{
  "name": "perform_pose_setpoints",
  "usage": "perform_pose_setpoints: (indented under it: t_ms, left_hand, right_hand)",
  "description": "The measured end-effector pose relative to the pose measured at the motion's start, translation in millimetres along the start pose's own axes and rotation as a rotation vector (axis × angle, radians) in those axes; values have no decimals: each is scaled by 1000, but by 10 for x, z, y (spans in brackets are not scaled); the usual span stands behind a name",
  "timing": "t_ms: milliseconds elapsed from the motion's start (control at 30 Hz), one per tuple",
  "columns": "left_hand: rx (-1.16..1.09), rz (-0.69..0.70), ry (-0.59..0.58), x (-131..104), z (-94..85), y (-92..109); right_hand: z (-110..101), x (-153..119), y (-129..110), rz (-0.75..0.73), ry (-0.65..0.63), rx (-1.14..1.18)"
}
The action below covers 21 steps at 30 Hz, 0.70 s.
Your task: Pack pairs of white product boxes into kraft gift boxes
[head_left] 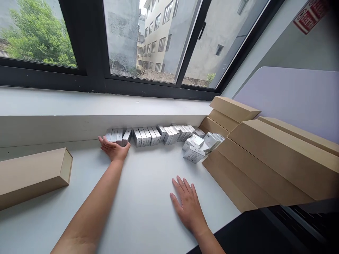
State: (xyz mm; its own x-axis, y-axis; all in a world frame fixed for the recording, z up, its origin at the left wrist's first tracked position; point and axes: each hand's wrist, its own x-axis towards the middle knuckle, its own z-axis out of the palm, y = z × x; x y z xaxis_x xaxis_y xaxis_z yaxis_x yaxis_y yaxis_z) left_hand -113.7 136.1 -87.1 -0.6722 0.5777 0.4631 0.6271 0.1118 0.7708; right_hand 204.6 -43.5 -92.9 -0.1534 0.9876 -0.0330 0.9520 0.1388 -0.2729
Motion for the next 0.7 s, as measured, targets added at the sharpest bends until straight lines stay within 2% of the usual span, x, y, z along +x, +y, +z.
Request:
perform_pose_setpoints:
  t_ms: [200, 367, 533, 700]
  left_hand:
    - [-11, -68, 19, 59, 5, -23]
    - [-149, -62, 19, 47, -67, -47]
    - [-275, -77, -21, -82, -233, -120]
    - [-309, -1, -147, -320, -503, -180]
  right_hand:
    - [13, -3, 9, -14, 25, 12]
    - [13, -30, 1, -19, 56, 20]
    - [4, -42, -4, -32, 75, 28]
    - [-3, -41, -10, -26, 67, 24]
